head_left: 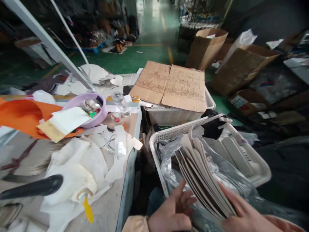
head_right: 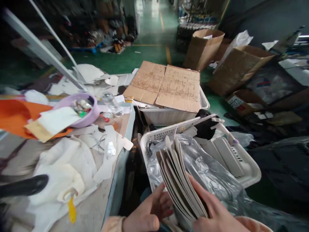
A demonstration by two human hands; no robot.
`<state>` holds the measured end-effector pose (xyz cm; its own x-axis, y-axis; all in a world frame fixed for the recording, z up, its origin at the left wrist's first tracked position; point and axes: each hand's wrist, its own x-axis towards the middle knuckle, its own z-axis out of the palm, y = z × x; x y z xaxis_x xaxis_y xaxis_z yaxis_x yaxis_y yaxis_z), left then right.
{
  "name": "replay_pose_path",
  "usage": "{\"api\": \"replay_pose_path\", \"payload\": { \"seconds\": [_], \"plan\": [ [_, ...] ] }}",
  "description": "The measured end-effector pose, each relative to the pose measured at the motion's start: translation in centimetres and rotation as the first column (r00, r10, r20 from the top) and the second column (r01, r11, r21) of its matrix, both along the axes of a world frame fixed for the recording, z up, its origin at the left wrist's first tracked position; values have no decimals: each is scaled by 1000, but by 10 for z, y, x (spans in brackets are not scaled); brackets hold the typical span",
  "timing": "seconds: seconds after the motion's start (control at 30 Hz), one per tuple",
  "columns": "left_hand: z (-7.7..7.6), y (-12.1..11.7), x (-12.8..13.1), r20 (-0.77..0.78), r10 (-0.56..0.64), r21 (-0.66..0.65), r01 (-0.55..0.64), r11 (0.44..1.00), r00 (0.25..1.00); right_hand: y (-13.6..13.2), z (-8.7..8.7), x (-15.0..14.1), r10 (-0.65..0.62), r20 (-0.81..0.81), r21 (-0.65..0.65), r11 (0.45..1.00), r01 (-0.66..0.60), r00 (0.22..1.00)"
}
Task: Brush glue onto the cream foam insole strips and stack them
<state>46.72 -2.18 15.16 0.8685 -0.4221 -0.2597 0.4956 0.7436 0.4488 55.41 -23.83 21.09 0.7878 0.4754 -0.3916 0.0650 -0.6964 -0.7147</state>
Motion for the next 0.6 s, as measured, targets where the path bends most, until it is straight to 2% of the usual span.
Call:
{"api": "replay_pose_path", "payload": {
  "seconds": [0.03,0.1,0.17,0.27,0.33,0.43,0.53,0.6],
  "plan": [
    [6,-4,2,5,85,-47,-85,995,996,15,3,-2,137,115,-20,991,-135,984],
    [19,-6,2,-5,320,-73,-320,945,947,50,2,-6,308,326,-97,951,-293,894],
    [27,0,-4,-42,554,-19,-555,831,831,83,-3,-14,410,548,-203,911,-359,729],
    [30,17,-27,-154,791,123,-783,610,592,123,-17,-30,491,732,-260,842,-473,472],
    [28,30,-50,-232,871,195,-856,478,434,145,-24,-42,512,776,-249,785,-567,369],
    [26,48,-88,-268,932,243,-918,312,246,175,-29,-64,526,803,-214,693,-688,280],
    [30,62,-128,-208,972,235,-960,154,105,201,-28,-92,547,805,-178,594,-785,231],
    [34,71,-157,-135,990,216,-973,76,47,218,-26,-111,586,773,-122,511,-851,241]
  ]
}}
